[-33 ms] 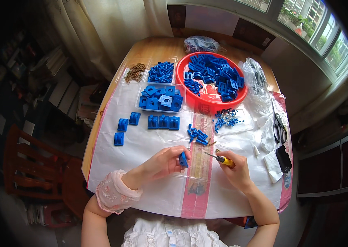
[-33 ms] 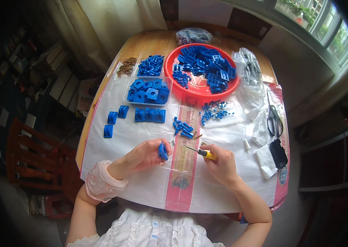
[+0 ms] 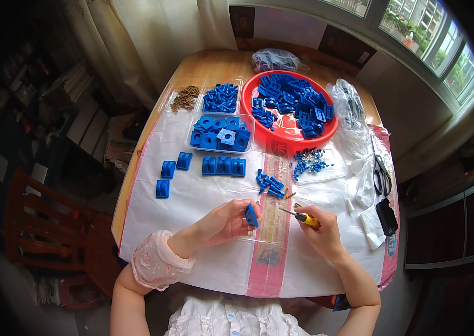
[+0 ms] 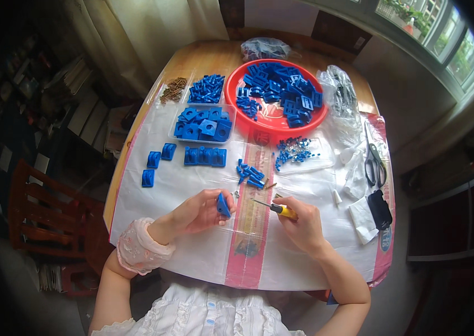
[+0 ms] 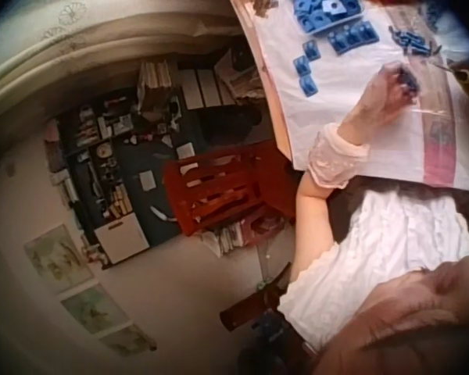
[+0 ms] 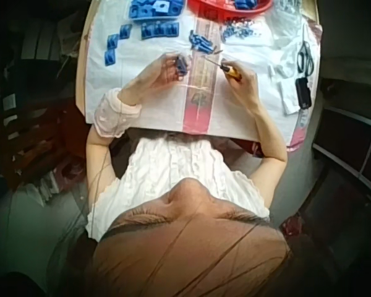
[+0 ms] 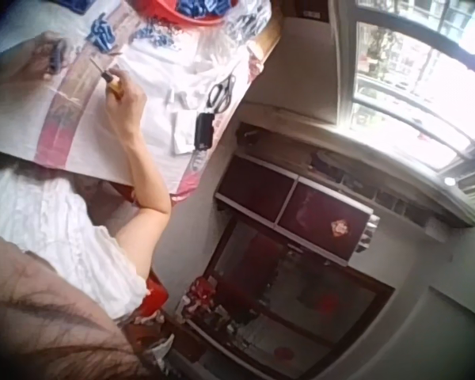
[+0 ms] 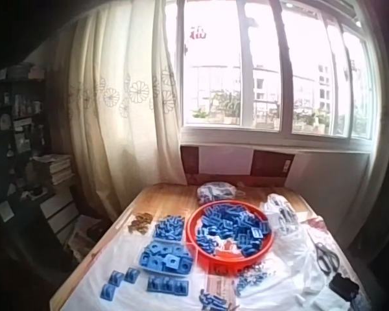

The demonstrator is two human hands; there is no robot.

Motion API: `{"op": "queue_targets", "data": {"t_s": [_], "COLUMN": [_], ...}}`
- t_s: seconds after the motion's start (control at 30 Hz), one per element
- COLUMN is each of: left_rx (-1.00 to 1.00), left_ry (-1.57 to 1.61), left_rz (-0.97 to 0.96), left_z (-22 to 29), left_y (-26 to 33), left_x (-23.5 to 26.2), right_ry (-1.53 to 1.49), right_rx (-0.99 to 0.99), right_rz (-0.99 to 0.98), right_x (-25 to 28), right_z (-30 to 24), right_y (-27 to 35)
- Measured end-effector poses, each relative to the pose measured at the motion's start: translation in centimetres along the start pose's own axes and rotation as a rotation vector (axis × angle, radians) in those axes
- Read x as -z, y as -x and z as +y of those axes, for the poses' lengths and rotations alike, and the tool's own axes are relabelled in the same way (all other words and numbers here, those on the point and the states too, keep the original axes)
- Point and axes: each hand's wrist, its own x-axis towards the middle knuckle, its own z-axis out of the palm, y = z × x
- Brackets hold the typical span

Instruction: Assembling blue plastic components using a screwdriver.

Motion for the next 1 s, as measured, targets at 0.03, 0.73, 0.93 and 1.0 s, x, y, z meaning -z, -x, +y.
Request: {"op": "queue_targets", "data": {"t_s": [0.03,0.73,0.93,1.0], "left_rx": [0.038,0.117,-0.049,-0.162], "left_ry": [0.084,-0.078,-0.832,-1.224], "left_rz": [0.013,0.112,0.174,0.202], "left_z": [-0.3,0.5,0.1,-0.3], "left_y": [-0.3,-0.2,0.1,0.4], "left_x": [0.6,0.6,-0.9,-1.7], "right_ry": [-0.001,-0.020,-0.065,-0.078], "right_rx": [0.000,0.076,0.086,0.084], "right_rz": [-0.008,-0.098,-0.062,-0.060], "right_x": [0.0,-0.2,-0.3,-0.4], "right_z": [0.0,-0.1,0.1,0.1], "right_y": [0.0,0.5,0.6,0.5]}}
